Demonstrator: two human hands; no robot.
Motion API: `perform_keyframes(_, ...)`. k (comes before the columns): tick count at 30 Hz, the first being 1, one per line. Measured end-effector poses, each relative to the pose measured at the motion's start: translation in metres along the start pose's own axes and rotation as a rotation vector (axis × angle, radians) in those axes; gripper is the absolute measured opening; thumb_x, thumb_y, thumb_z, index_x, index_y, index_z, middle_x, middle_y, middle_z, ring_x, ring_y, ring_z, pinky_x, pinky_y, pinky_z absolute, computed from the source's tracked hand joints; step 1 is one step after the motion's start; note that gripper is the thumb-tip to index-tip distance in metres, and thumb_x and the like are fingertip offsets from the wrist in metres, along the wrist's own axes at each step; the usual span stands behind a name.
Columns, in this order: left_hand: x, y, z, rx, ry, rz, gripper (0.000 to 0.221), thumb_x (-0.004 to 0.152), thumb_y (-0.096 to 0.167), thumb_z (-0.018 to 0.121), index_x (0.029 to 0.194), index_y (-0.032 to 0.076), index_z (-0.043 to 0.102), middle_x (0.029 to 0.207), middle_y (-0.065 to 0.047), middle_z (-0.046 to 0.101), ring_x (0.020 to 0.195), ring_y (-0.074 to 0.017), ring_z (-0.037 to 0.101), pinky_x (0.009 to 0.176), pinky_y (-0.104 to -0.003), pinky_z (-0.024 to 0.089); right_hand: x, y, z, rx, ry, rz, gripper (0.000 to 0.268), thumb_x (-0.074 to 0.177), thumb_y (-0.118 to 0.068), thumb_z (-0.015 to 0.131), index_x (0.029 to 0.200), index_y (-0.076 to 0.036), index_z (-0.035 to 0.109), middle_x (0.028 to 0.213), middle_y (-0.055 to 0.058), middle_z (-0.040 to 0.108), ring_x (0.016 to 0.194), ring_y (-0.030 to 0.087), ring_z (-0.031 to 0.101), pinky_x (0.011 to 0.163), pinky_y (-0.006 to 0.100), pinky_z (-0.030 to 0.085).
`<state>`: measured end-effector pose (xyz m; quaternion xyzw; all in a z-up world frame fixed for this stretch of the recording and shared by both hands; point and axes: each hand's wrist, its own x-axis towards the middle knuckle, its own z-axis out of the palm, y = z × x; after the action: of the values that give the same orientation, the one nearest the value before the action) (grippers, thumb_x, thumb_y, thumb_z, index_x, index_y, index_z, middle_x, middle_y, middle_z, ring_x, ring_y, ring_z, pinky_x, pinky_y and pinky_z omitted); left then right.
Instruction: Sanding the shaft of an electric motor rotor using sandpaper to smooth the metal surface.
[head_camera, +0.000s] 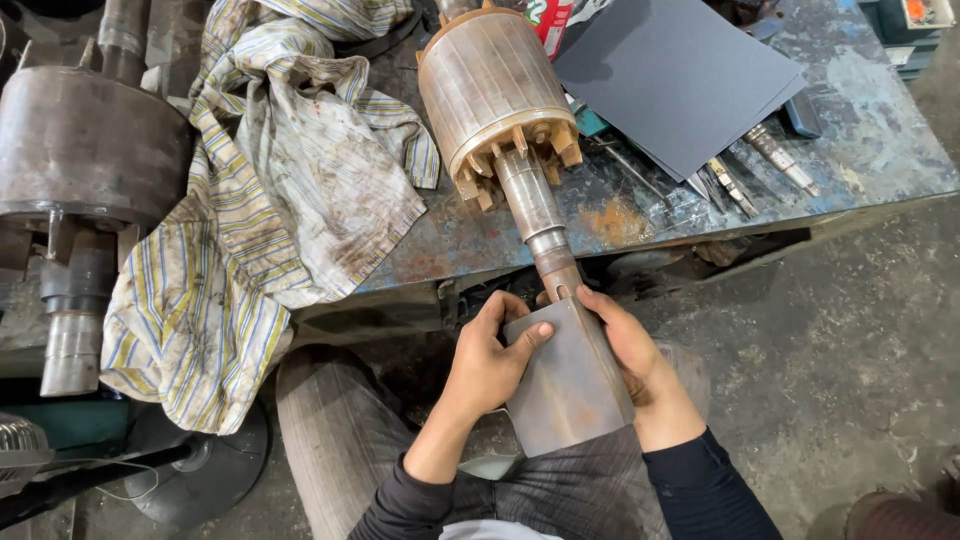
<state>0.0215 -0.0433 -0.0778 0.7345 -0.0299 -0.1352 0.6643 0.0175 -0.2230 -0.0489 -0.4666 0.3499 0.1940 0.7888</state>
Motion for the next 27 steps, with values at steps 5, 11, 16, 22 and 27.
perform_keyframes(5, 0.006, -0.010, 0.004, -0.048, 0.011, 0.033, 0.027, 0.094, 0.026, 0.084, 0.103, 0.008, 0.066, 0.080, -0.014, 0.064, 0.081, -0.0290, 0.063, 0.073, -0.042, 0.051, 0.012, -0.002, -0.011, -0.192, 0.009, 0.006, 0.076, 0.094, -0.057, 0.070, 0.147, -0.002, 0.060, 0.120, 0.026, 0.071, 0.104, 0.033, 0.071, 0.089, 0.049, 0.059)
perform_keyframes(11, 0.008, -0.014, 0.007, -0.023, 0.024, 0.048, 0.028, 0.094, 0.029, 0.084, 0.106, 0.010, 0.067, 0.086, -0.016, 0.064, 0.089, -0.0352, 0.065, 0.085, -0.047, 0.053, 0.010, -0.001, -0.008, -0.235, -0.021, 0.005, 0.080, 0.095, -0.058, 0.067, 0.152, -0.003, 0.056, 0.123, 0.024, 0.068, 0.106, 0.035, 0.071, 0.090, 0.052, 0.060)
perform_keyframes(16, 0.004, -0.010, 0.002, -0.004, 0.039, 0.040, 0.025, 0.095, 0.031, 0.083, 0.107, 0.014, 0.069, 0.089, -0.014, 0.062, 0.093, -0.0339, 0.066, 0.088, -0.045, 0.052, 0.030, 0.012, -0.030, -0.176, -0.169, -0.051, 0.059, 0.097, -0.046, 0.070, 0.131, 0.002, 0.068, 0.105, 0.027, 0.075, 0.086, 0.039, 0.076, 0.075, 0.053, 0.064)
perform_keyframes(22, -0.001, 0.000, 0.000, 0.037, 0.070, 0.050, 0.024, 0.095, 0.031, 0.083, 0.107, 0.014, 0.071, 0.089, -0.015, 0.063, 0.095, -0.0359, 0.067, 0.091, -0.046, 0.052, 0.011, 0.008, -0.015, 0.065, -0.277, -0.066, 0.034, 0.097, -0.025, 0.071, 0.114, 0.005, 0.069, 0.097, 0.025, 0.076, 0.084, 0.038, 0.078, 0.076, 0.052, 0.064)
perform_keyframes(27, -0.003, -0.004, 0.004, 0.037, 0.096, 0.058, 0.025, 0.093, 0.032, 0.084, 0.106, 0.015, 0.071, 0.089, -0.013, 0.061, 0.096, -0.0340, 0.067, 0.092, -0.044, 0.052, 0.036, 0.022, -0.030, 0.285, -0.364, 0.074, 0.033, 0.098, -0.030, 0.070, 0.110, 0.001, 0.071, 0.098, 0.023, 0.075, 0.090, 0.038, 0.076, 0.088, 0.057, 0.061)
